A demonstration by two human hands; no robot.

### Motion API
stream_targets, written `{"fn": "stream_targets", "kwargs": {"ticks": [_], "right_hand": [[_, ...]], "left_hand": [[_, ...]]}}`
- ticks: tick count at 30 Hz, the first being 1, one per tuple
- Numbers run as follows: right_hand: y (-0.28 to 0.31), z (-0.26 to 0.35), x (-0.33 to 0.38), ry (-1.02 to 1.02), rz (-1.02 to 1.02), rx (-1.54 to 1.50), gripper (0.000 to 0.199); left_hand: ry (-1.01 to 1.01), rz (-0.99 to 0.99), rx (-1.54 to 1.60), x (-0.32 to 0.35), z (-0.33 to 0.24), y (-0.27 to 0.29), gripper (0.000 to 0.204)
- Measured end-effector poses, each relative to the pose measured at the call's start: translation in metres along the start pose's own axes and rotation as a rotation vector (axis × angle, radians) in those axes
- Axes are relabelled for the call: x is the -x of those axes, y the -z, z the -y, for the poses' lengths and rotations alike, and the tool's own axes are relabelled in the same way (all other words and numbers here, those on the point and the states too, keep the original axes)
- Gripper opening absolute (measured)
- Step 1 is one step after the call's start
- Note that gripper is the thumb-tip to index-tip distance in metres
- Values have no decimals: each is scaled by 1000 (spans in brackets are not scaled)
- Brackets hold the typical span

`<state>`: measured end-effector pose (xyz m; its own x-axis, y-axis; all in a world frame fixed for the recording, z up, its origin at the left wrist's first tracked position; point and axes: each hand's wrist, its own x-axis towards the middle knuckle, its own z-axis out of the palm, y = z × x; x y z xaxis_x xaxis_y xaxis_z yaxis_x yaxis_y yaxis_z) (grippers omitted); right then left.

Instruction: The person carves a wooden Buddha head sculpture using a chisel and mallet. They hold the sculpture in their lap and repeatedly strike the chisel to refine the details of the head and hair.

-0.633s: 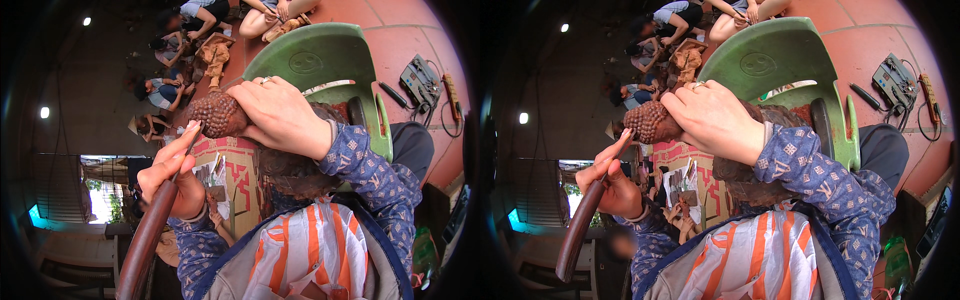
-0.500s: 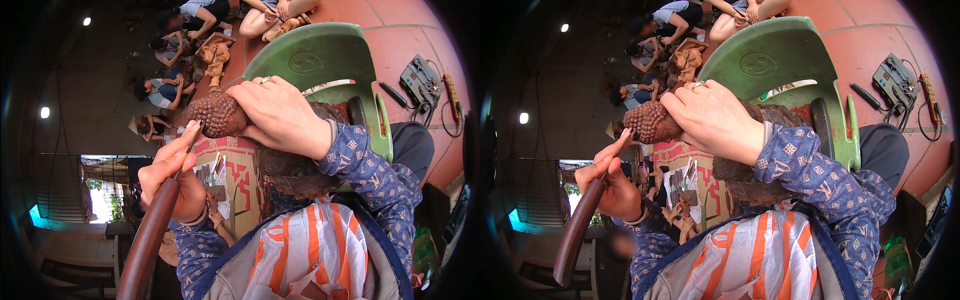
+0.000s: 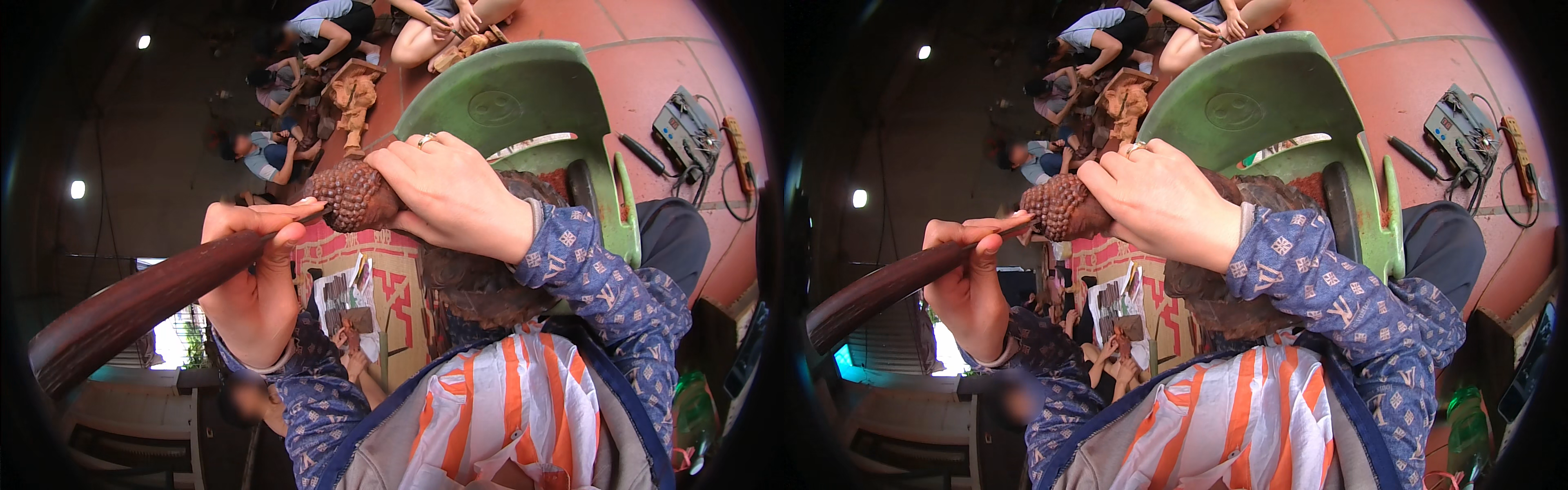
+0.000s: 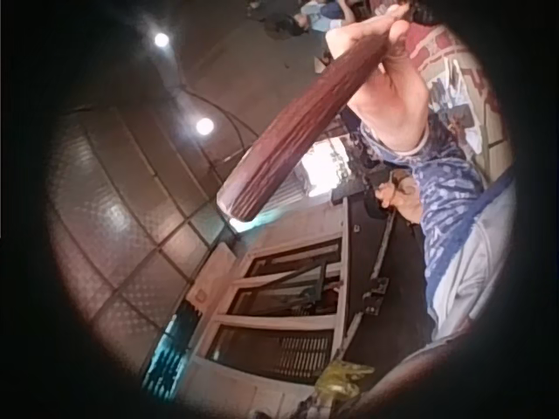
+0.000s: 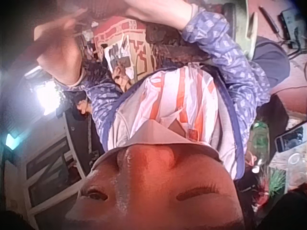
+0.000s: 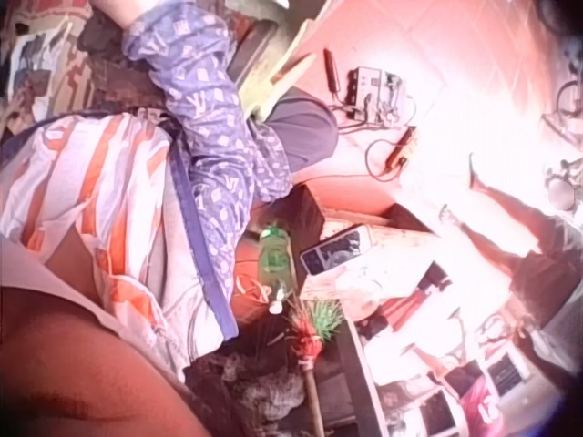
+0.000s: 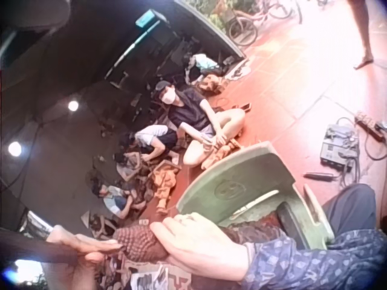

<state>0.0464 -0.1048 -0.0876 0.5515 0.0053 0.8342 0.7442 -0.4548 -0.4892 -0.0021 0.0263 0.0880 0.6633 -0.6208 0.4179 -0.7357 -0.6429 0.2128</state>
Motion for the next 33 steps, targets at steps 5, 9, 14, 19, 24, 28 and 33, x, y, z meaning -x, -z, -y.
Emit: {"fn": "stream_targets", "kwargs": {"ticks": [5, 9, 14, 19, 24, 28, 33], "right_hand": [[1, 1, 0, 11, 2, -3, 50], [1, 2, 0, 13, -5, -15, 48], [0, 1, 1, 3, 8, 5, 48], [1, 1, 1, 2, 1, 0, 48], [1, 1, 0, 1, 3, -6, 48], [0, 1, -1, 11, 6, -9, 48], [1, 3, -1, 6, 22, 16, 49]], "left_hand": [[-19, -16, 84, 3, 3, -2, 14], [-22, -2, 81, 3, 2, -1, 15], [-49, 58, -21, 2, -2, -1, 11], [-73, 198, -171, -11, -8, 3, 9], [-135, 315, 9, -27, 2, 13, 16], [-209, 156, 362, -21, 45, 33, 26], [-135, -70, 272, -4, 45, 36, 31]]}}
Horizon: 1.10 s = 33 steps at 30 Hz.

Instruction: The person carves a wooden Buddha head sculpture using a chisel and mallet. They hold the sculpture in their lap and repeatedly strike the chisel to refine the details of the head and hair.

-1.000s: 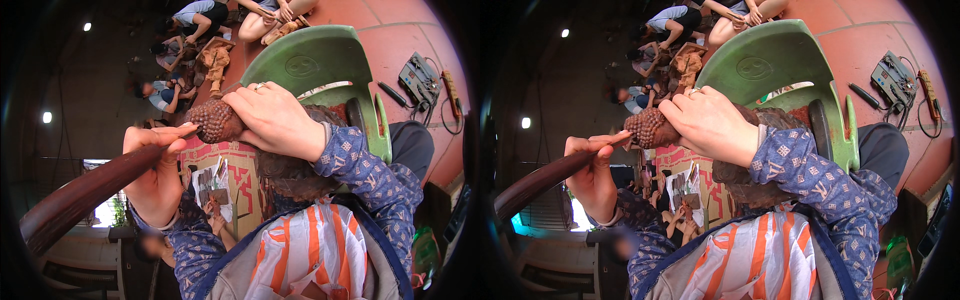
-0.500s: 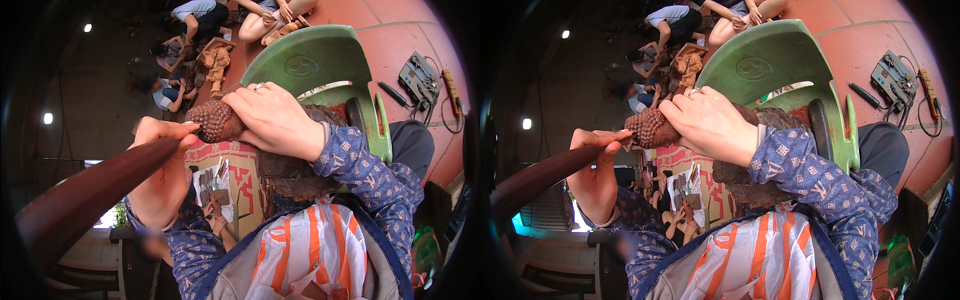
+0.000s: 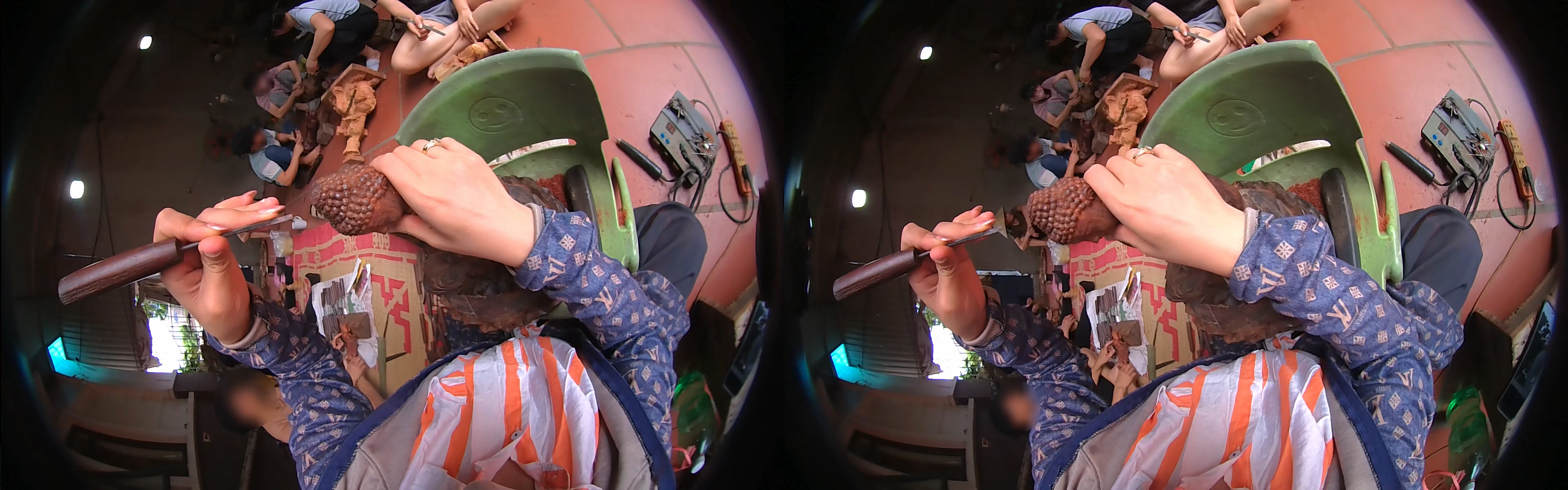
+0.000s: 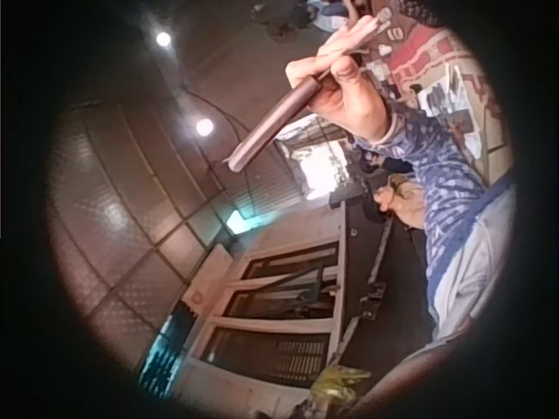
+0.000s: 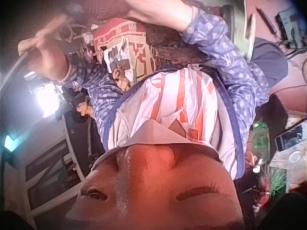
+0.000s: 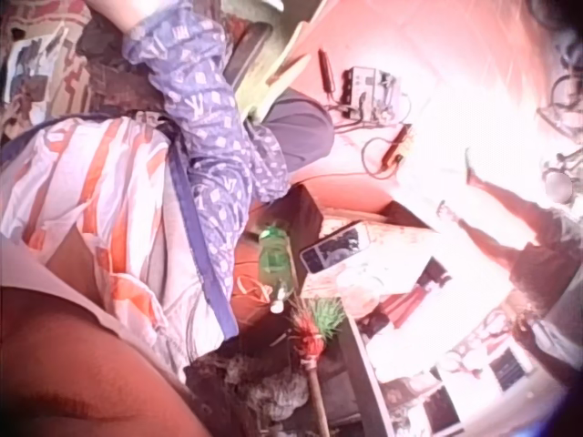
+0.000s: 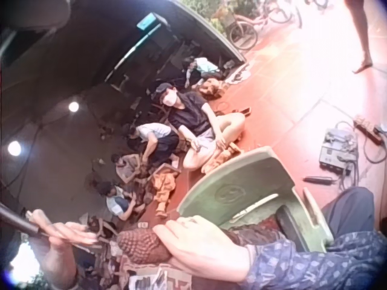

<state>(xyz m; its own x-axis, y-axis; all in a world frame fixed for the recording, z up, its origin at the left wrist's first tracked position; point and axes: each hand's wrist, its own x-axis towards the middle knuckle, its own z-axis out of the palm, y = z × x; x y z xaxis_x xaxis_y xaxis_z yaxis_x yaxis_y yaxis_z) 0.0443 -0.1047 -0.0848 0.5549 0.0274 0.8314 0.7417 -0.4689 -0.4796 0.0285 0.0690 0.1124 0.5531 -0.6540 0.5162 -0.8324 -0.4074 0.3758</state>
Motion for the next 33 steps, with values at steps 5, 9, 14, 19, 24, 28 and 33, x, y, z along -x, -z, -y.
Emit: {"fn": "stream_targets", "kwargs": {"ticks": [5, 9, 14, 19, 24, 28, 33], "right_hand": [[0, -3, 2, -20, 30, 24, 50], [1, -2, 1, -21, 43, 18, 50], [2, -2, 0, -20, 37, 8, 49], [0, -4, 0, 22, -53, -5, 43], [1, -2, 2, -18, 35, -6, 50], [2, -3, 2, -9, 24, -4, 50], [1, -4, 2, -8, 28, -18, 50]], "left_hand": [[32, -16, 23, 10, 6, -9, 29], [2, -54, 42, 16, 0, -28, 27], [51, -23, 31, 12, -3, -38, 22], [70, 7, 25, 7, -7, -39, 19], [91, 36, -56, 6, -17, -39, 17], [56, 98, -213, 1, -22, -39, 12], [-40, 159, -272, -6, -24, -42, 12]]}}
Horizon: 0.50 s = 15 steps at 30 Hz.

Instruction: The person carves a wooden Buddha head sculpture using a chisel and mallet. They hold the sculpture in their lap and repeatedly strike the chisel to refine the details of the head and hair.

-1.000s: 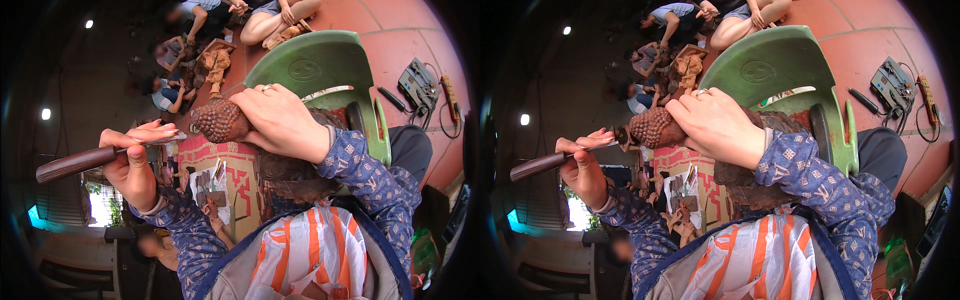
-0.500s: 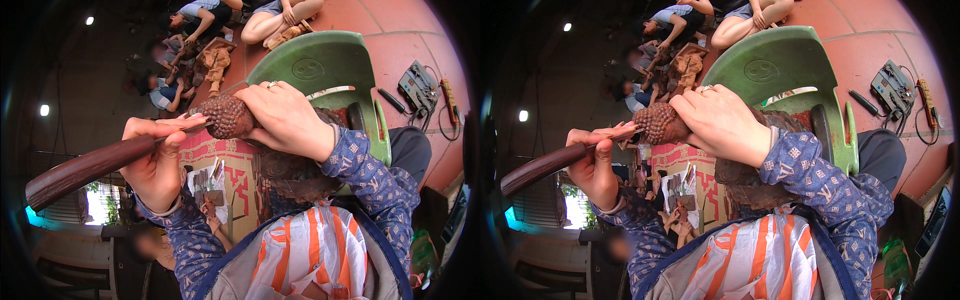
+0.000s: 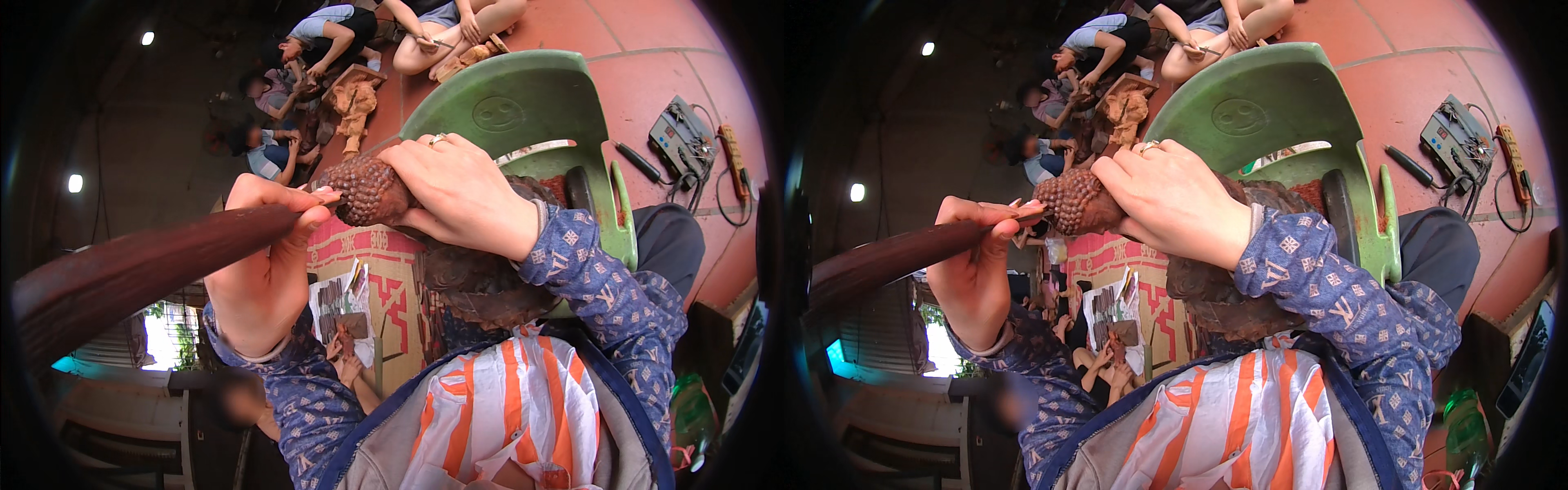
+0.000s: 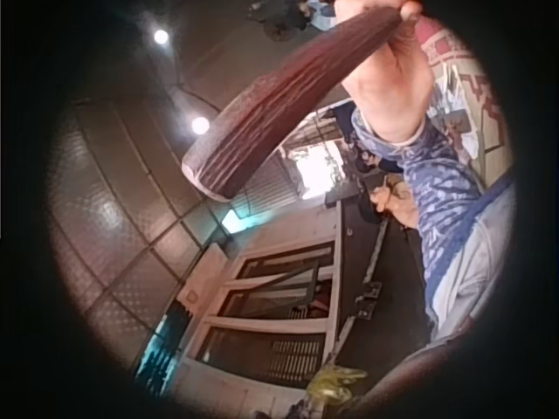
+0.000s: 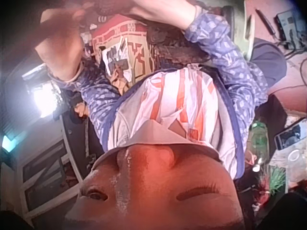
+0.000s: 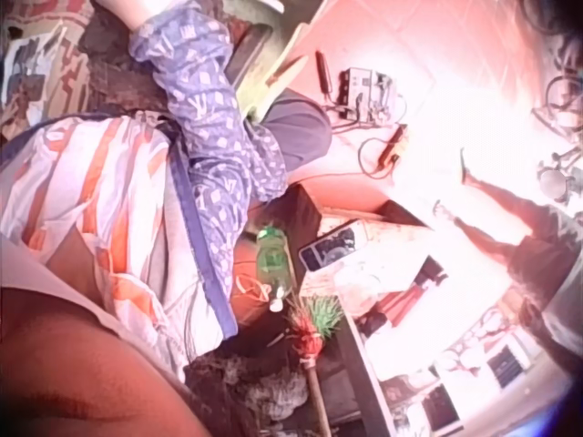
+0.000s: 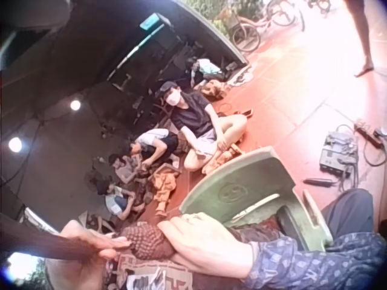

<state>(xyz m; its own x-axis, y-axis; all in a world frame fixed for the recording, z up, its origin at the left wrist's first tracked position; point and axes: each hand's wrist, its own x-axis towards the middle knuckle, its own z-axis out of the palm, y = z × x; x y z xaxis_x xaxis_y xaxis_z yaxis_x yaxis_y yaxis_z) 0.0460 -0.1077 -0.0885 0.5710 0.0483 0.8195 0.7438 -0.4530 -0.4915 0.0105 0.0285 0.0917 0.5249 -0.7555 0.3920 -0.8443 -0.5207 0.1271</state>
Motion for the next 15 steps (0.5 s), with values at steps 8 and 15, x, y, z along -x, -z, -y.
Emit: {"fn": "stream_targets", "kwargs": {"ticks": [8, 15], "right_hand": [[0, 1, 0, 3, -16, 10, 50], [2, 1, -1, -8, -6, 16, 50]], "left_hand": [[-25, 67, -13, -6, -5, 2, 15], [-5, 134, -70, -11, -11, 2, 11]]}}
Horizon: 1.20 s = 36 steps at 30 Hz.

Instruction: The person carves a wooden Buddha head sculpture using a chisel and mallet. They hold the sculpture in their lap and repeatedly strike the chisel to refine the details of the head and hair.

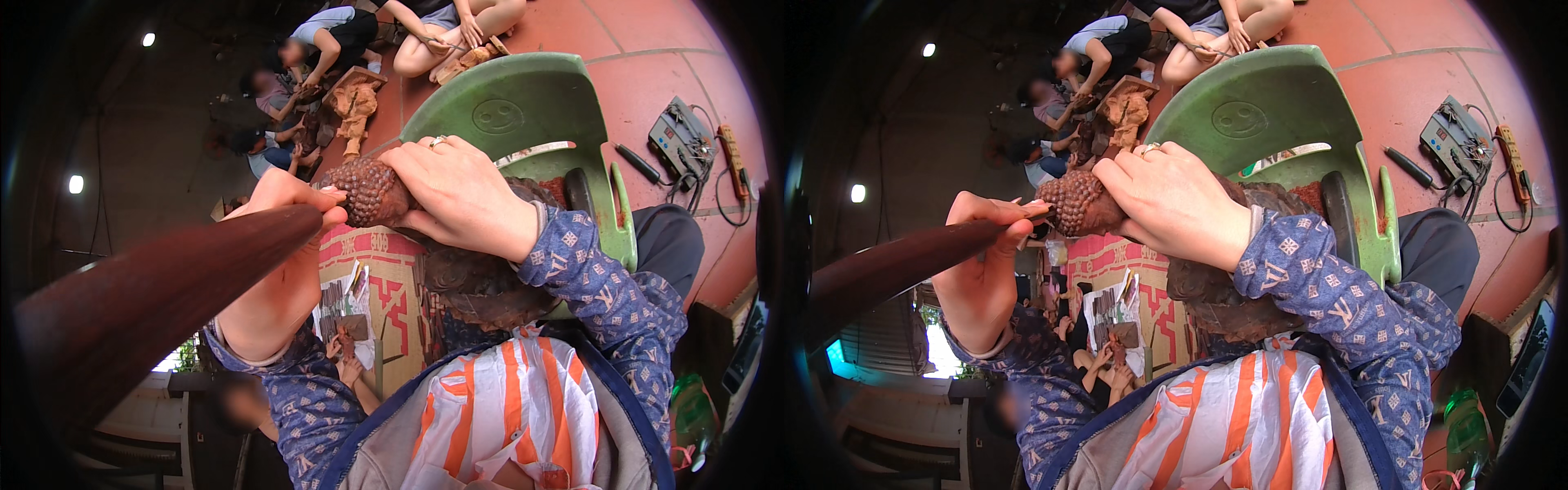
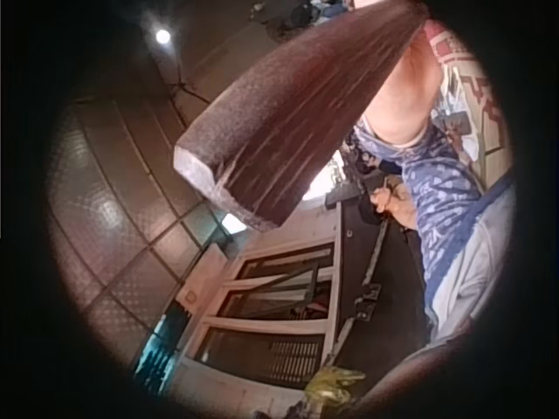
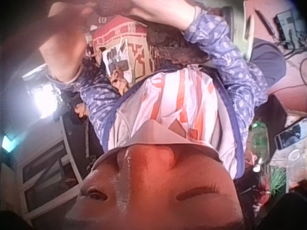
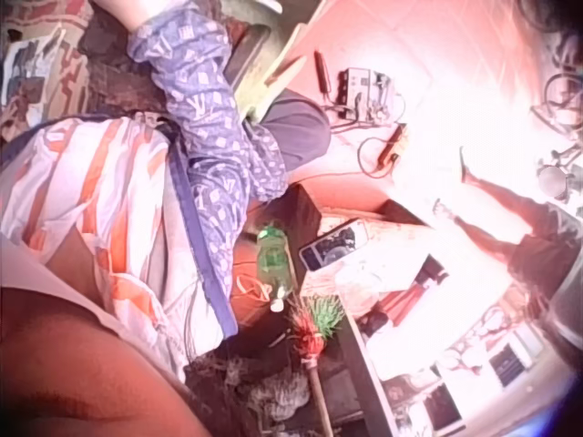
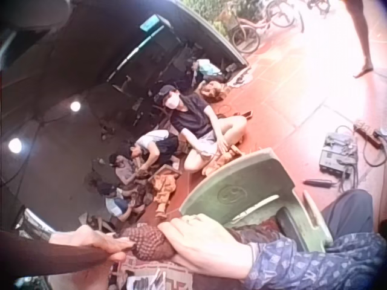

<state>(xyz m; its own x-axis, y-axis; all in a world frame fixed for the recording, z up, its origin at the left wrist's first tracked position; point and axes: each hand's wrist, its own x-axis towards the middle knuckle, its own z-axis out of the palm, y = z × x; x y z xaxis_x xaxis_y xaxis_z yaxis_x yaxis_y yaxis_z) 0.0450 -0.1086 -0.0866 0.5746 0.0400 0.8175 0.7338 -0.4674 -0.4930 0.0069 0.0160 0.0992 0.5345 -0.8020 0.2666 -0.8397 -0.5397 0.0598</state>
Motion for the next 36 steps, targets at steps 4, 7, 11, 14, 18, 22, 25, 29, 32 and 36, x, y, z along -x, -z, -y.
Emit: {"fn": "stream_targets", "kwargs": {"ticks": [4, 7, 11, 14, 18, 22, 25, 29, 32, 36], "right_hand": [[-1, -2, 2, -4, -17, -20, 49], [-1, 1, 0, 6, -6, -33, 48], [-1, 4, -2, 3, 35, -15, 49], [-1, 2, -2, 42, -2, -1, 50], [7, 6, -3, -6, 92, -11, 58], [33, 15, -1, -18, 11, -315, 88], [55, 36, 5, 19, 117, -581, 77], [68, 55, 29, -8, 263, -632, 48], [75, 61, 40, -29, 268, -649, 42], [83, 64, 48, -21, 165, -637, 33]], "left_hand": [[-73, 123, -43, -2, 11, 9, 6], [-143, -32, 435, 6, 36, 10, 25], [-87, -356, 548, 26, 67, 11, 26], [-12, -436, 657, 40, 67, 4, 25], [93, -389, 786, 64, 60, -9, 24], [215, -9, 712, 92, 64, -22, 23], [-196, 239, 242, 78, 53, -27, 25], [-317, 348, 258, 75, 41, -46, 20], [-339, 268, 247, 80, 44, -46, 19], [-292, 143, 262, 79, 47, -41, 18]]}}
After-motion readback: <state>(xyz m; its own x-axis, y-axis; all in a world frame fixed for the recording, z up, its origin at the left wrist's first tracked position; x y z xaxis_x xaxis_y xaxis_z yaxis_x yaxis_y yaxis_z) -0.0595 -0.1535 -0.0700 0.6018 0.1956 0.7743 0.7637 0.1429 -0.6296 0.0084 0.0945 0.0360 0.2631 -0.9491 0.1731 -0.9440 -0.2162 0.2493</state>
